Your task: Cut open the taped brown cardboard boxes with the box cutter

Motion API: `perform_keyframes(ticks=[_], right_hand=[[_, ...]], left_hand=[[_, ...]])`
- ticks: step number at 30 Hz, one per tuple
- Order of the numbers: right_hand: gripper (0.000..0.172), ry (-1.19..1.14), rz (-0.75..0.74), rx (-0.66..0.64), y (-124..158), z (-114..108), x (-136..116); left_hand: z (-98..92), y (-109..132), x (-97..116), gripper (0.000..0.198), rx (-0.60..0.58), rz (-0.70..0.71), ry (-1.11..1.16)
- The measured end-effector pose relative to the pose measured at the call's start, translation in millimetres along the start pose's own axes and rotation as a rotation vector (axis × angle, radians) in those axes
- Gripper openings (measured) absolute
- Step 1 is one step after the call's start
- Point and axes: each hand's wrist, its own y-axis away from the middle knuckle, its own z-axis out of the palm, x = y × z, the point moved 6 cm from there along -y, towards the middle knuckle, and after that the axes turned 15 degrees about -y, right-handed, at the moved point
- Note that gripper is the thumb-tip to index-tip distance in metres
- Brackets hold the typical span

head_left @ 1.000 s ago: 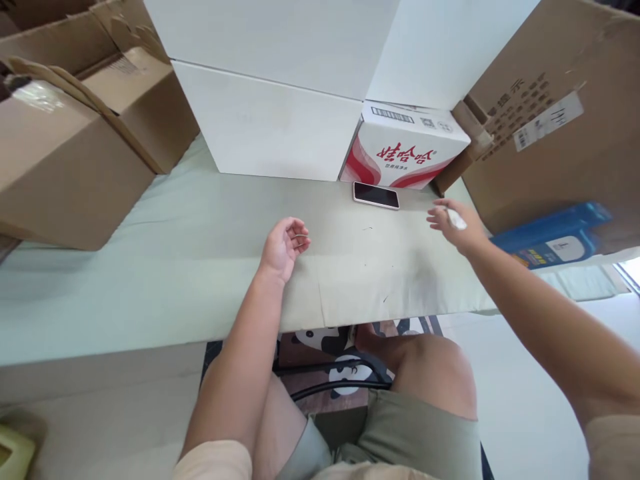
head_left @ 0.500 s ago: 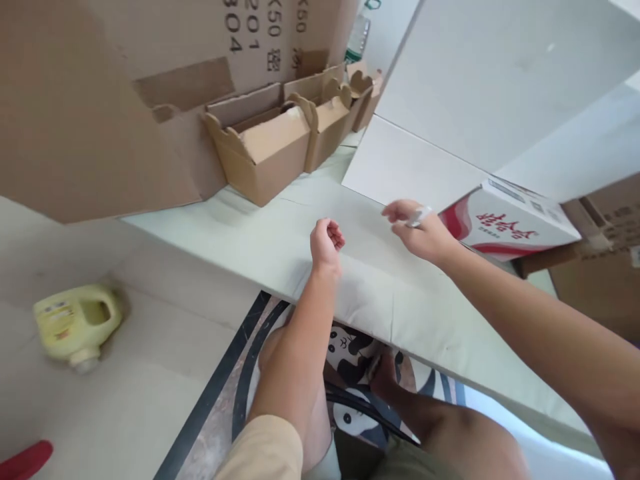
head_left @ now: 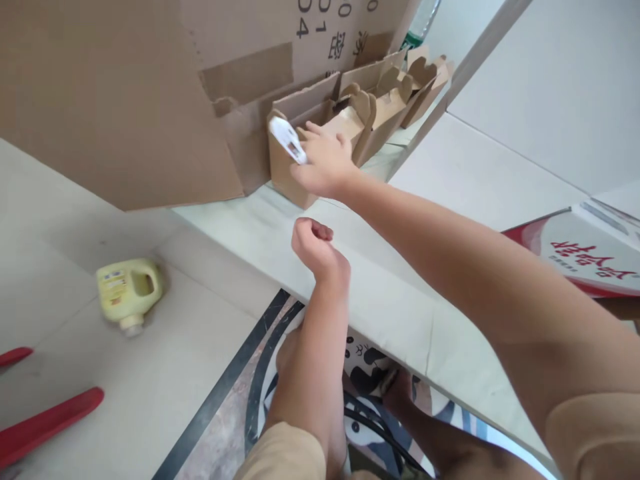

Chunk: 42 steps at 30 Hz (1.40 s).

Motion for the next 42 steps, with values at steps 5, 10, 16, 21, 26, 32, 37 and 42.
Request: perform_keyframes(ticks=[5,10,16,21,26,32,37,42], right_hand=[[0.038,0.003,0.049,0.156,143.9,-57.5,-20.8],[0.025,0.033,-0.123,0.154,313.6,-94.8,-69.4],[0.021,0.02,0.068,0.115,442.7,-99.4,-104.6],[0.027,0.127,0.338,0.478,493.7,-112.7,-85.0],[0.012,0.044,0.652,0.823,521.1,-111.2,-33.0],[0.019,-0.086,0.579,0.965,524.3,-85.7,-13.2],[0.021,0.029,0.439,1.21,539.1,-77.9,-25.4],[0.044,-0.141,0.375,1.167,534.7,-75.8,-26.5]], left_hand=[[-13.8,15.1,57.2,0.028,0.078,0.567,-0.069],[-0.6,2.6,42.4,0.022,-0.155,0.567,-0.315],[63.4,40.9,-42.3,0.046,-0.969,0.345,-0.52],[82.5,107.2,-63.1,0.049,-1.252,0.354,-0.533],[87.9,130.6,-80.9,0.049,-1.24,0.291,-0.635],[92.0,126.9,-89.7,0.045,-1.111,0.391,-0.655],[93.5,123.9,-103.9,0.043,-1.147,0.441,-0.727],[93.5,131.1,-91.9,0.056,-1.12,0.729,-0.718]])
